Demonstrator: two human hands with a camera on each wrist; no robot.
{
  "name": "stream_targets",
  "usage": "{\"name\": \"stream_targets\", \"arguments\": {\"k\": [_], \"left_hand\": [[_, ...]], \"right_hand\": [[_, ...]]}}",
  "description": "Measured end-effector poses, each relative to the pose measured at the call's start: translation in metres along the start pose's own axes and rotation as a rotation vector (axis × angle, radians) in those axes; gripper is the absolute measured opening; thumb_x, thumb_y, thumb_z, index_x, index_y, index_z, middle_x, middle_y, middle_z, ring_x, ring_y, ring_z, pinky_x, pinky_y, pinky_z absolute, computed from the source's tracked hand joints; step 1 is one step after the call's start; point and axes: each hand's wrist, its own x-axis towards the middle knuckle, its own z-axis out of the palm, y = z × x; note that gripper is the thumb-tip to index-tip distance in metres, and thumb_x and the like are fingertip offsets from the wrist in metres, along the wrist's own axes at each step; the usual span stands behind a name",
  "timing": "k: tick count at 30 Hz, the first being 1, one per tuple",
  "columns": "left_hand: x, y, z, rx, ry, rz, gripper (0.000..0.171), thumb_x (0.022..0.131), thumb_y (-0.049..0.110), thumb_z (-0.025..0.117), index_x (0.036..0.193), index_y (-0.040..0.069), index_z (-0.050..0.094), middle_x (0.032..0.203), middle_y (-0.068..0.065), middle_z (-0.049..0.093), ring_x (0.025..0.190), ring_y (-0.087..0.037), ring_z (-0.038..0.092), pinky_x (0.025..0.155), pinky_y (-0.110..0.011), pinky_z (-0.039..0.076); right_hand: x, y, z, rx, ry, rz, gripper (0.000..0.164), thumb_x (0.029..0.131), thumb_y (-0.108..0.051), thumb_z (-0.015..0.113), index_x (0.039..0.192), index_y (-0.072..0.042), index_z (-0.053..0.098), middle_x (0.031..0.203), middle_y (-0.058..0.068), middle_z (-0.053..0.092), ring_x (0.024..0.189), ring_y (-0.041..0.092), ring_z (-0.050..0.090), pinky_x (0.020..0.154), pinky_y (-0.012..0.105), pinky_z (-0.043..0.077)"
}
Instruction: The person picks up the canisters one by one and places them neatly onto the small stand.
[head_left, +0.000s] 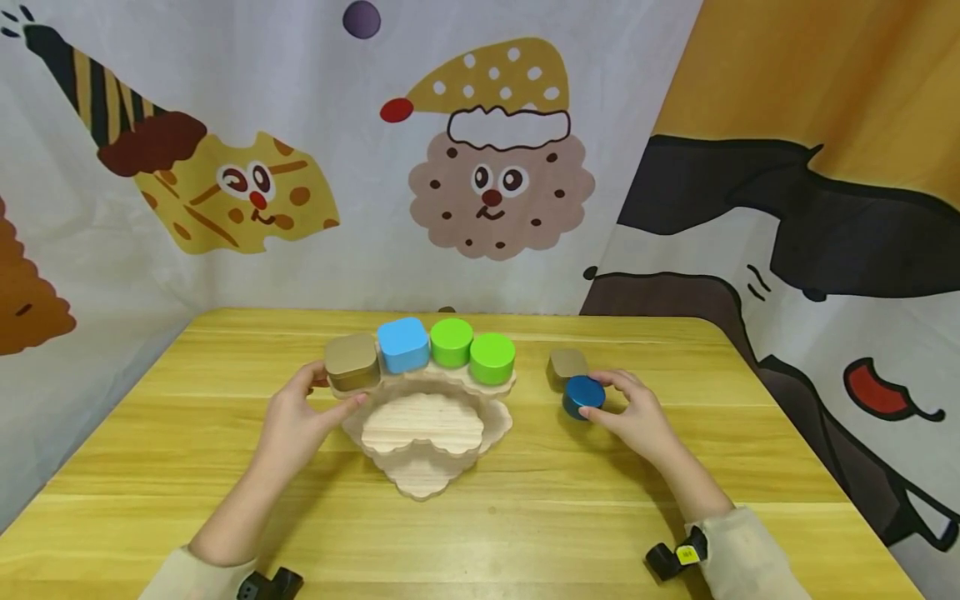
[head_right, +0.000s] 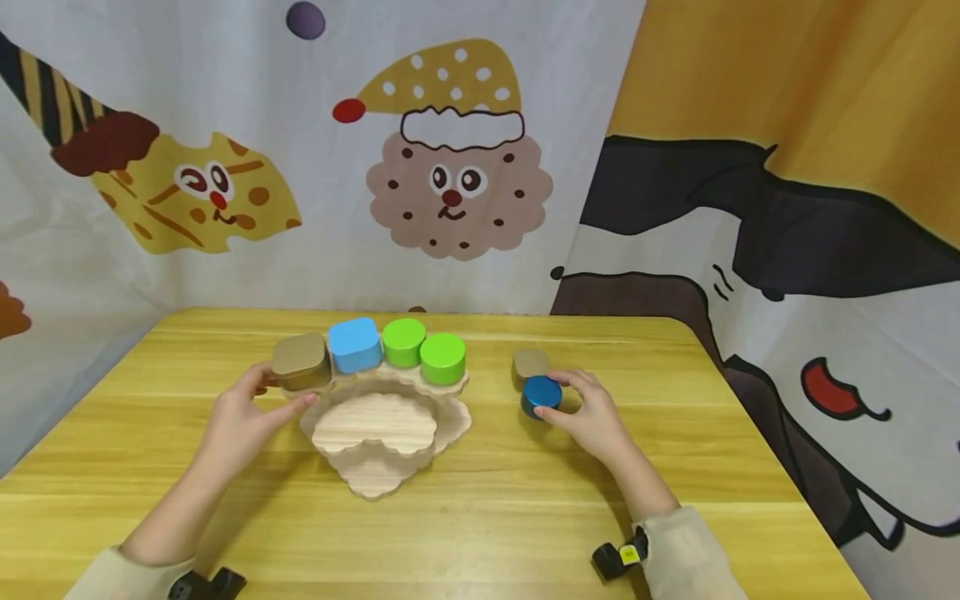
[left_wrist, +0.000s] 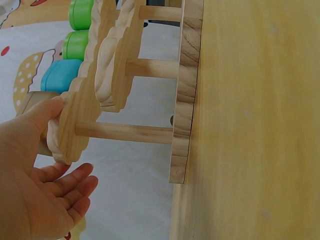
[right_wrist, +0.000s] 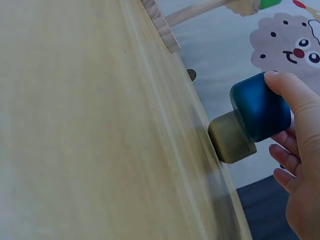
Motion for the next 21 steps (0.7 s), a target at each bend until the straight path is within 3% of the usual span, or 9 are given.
{"name": "stream_targets", "arguments": {"k": [13,21], "left_hand": [[0.0,0.0,0.0,-0.005,-0.004,-0.005,0.068,0.08,0.034,0.079,0.127,-0.006,0.051,0.113,-0.022,0.057,0.107,-0.038,0.051,0.089,-0.056,0.039],[0.001,-0.002,0.001,-0.004,-0.008,0.005,0.067,0.08,0.031,0.079,0.128,-0.006,0.05,0.113,-0.022,0.058,0.107,-0.039,0.051,0.089,-0.057,0.04]], "right_hand": [[-0.006,-0.024,0.0,0.007,0.037,-0.078,0.054,0.076,-0.013,0.082,0.125,-0.006,0.06,0.123,0.011,0.056,0.116,0.029,0.049,0.097,0.06,0.033],[-0.008,-0.046,0.002,0.005,0.048,-0.12,0.052,0.077,-0.018,0.082,0.124,-0.011,0.062,0.122,0.006,0.057,0.116,0.026,0.049,0.095,0.058,0.036]]}}
